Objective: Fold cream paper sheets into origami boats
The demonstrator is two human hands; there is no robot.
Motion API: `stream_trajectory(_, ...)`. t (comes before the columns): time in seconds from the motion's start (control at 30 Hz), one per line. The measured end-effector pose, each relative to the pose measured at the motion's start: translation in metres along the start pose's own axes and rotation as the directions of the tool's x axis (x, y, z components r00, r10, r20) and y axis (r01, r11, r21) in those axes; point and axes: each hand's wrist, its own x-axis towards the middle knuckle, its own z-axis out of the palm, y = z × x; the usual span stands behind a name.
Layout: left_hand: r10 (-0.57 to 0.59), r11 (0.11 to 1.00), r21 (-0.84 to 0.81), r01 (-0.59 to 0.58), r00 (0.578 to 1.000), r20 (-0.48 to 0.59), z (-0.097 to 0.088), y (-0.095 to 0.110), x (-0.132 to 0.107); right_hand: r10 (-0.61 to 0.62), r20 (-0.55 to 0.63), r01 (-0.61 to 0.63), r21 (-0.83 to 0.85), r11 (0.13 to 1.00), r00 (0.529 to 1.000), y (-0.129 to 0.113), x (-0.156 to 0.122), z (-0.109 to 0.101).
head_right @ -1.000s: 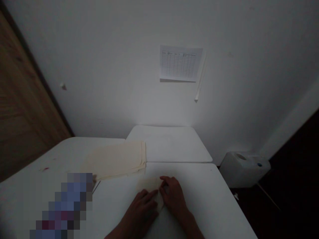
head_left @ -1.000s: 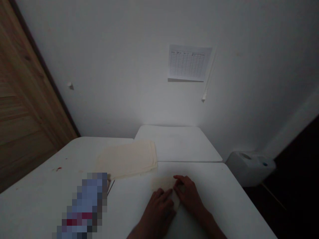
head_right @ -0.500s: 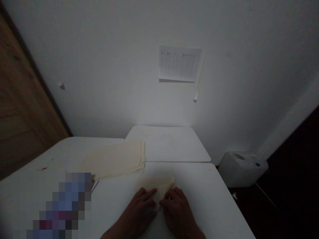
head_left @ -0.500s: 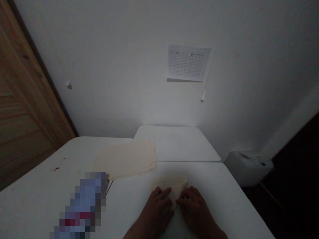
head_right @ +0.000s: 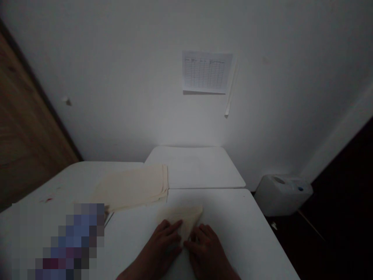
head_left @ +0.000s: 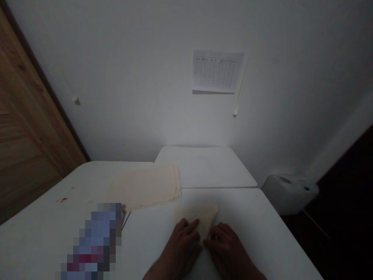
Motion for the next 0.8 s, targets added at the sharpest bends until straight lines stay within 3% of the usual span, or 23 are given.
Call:
stream_trajectory(0.4, 0.025, 1.0, 0.002, -0.025, 0.997, 0.073, -0.012, 0.005, 0.002, -0.05, 0.019, 0.05, 0.006, 0.999, 0.999, 0.0, 0.001, 0.002)
stream_trajectory(0.8, 0.005, 0.997, -0.074, -0.005, 1.0, 0.005, 0.006, -0.011, -0.005, -0.015, 0.065, 0.013, 0.035, 0.999, 0.998, -0.001, -0.001, -0.001)
